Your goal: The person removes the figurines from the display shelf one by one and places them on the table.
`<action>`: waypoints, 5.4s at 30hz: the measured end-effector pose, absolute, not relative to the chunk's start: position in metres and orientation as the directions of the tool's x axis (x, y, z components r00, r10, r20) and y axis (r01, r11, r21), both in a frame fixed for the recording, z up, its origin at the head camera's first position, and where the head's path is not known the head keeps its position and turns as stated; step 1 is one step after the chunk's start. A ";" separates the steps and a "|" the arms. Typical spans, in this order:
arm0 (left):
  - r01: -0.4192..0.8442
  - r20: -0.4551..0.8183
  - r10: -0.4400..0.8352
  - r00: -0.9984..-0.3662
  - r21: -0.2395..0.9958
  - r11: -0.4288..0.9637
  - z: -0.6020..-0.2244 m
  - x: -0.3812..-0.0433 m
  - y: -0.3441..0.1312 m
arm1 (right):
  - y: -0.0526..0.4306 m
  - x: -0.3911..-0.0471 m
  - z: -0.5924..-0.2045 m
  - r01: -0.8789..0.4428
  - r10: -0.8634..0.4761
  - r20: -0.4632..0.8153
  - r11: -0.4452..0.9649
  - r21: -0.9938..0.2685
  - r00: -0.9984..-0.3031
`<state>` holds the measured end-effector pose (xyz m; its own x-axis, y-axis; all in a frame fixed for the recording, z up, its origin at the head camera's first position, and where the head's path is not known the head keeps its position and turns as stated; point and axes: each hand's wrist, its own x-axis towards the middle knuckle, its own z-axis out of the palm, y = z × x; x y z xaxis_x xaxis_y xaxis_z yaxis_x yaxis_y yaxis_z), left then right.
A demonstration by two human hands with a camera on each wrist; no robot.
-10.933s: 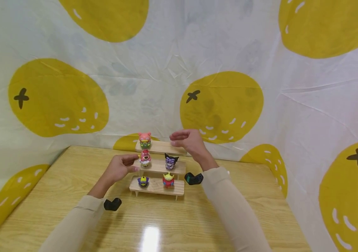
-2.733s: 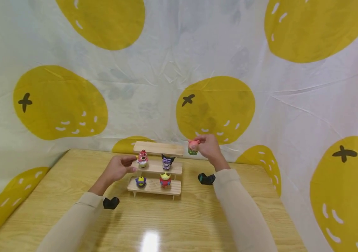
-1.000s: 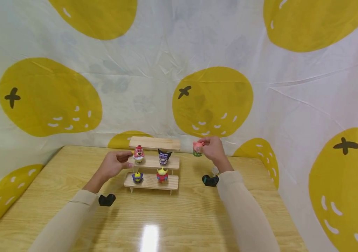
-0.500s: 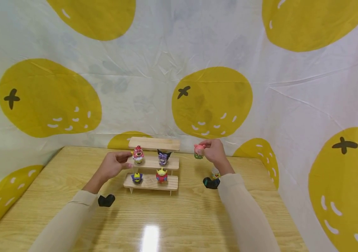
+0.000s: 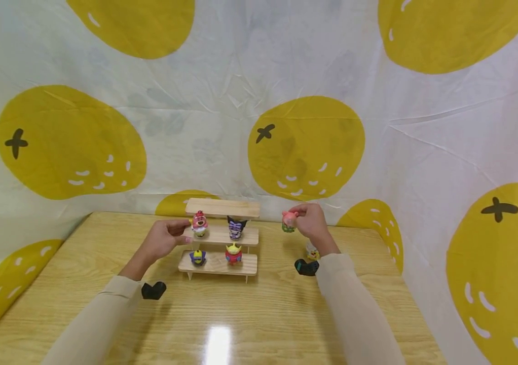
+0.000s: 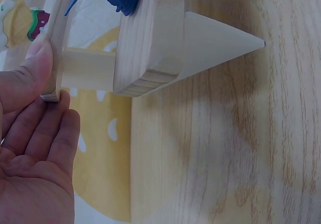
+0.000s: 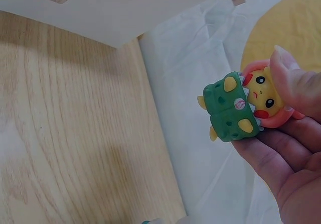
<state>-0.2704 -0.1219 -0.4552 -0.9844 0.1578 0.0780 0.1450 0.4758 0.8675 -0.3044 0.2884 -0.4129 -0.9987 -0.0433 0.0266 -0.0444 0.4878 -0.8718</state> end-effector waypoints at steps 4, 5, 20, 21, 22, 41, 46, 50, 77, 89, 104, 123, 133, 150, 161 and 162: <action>0.145 0.079 0.157 -0.984 0.871 0.470 -0.455 -0.271 -0.123 | 0.289 -0.304 -0.414 -0.034 -0.036 0.019 0.499 -0.866 -0.999; 0.144 0.078 0.157 -0.985 0.871 0.470 -0.455 -0.271 -0.123 | 0.289 -0.303 -0.414 -0.031 -0.033 0.017 0.504 -0.863 -0.999; 0.144 0.076 0.161 -0.984 0.875 0.463 -0.457 -0.272 -0.124 | 0.288 -0.301 -0.418 -0.009 -0.020 -0.001 0.518 -0.855 -1.000; 0.143 0.076 0.162 -0.984 0.874 0.464 -0.457 -0.272 -0.124 | 0.287 -0.301 -0.418 -0.007 -0.018 -0.003 0.520 -0.854 -1.000; 0.144 0.075 0.164 -0.984 0.873 0.465 -0.457 -0.272 -0.123 | 0.287 -0.301 -0.418 -0.005 -0.016 -0.004 0.521 -0.853 -1.000; 0.141 0.075 0.161 -0.984 0.881 0.452 -0.456 -0.272 -0.123 | 0.291 -0.300 -0.429 -0.021 -0.038 0.001 0.512 -0.858 -0.999; 0.150 0.080 0.171 -0.982 0.880 0.451 -0.455 -0.272 -0.123 | 0.291 -0.297 -0.430 -0.017 -0.030 0.001 0.535 -0.844 -1.000; 0.141 0.071 0.170 -0.983 0.882 0.449 -0.453 -0.271 -0.123 | 0.290 -0.296 -0.431 0.002 -0.026 -0.018 0.532 -0.847 -1.000; 0.123 0.053 0.163 -0.985 0.879 0.461 -0.453 -0.270 -0.124 | 0.285 -0.289 -0.441 0.038 0.013 -0.036 0.522 -0.852 -0.999; 0.121 0.050 0.161 -0.986 0.876 0.467 -0.455 -0.270 -0.121 | 0.286 -0.289 -0.450 0.038 0.032 -0.025 0.543 -0.839 -0.999; 0.129 0.060 0.156 -0.986 0.867 0.482 -0.454 -0.266 -0.129 | 0.279 -0.291 -0.463 0.035 0.034 -0.019 0.564 -0.825 -0.999; 0.134 0.060 0.168 -0.984 0.871 0.474 -0.453 -0.266 -0.127 | 0.277 -0.294 -0.470 0.033 0.069 0.010 0.600 -0.800 -0.998; 0.125 0.053 0.165 -0.985 0.875 0.468 -0.457 -0.269 -0.125 | 0.278 -0.297 -0.472 0.066 0.079 -0.020 0.637 -0.768 -0.997; 0.120 0.052 0.158 -0.986 0.877 0.466 -0.456 -0.270 -0.126 | 0.277 -0.298 -0.480 0.022 0.050 0.013 0.633 -0.774 -0.999; 0.122 0.058 0.152 -0.987 0.885 0.450 -0.454 -0.269 -0.124 | 0.275 -0.294 -0.480 0.027 0.050 0.006 0.627 -0.779 -0.999; 0.127 0.062 0.155 -0.986 0.883 0.452 -0.454 -0.269 -0.124 | 0.275 -0.295 -0.481 0.030 0.050 0.003 0.628 -0.778 -0.999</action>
<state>-0.2692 -0.1244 -0.4542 -0.9859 0.1553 0.0618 0.1266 0.4523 0.8828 -0.2945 0.2749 -0.4805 -0.9987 0.0505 0.0027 0.0296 0.6280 -0.7776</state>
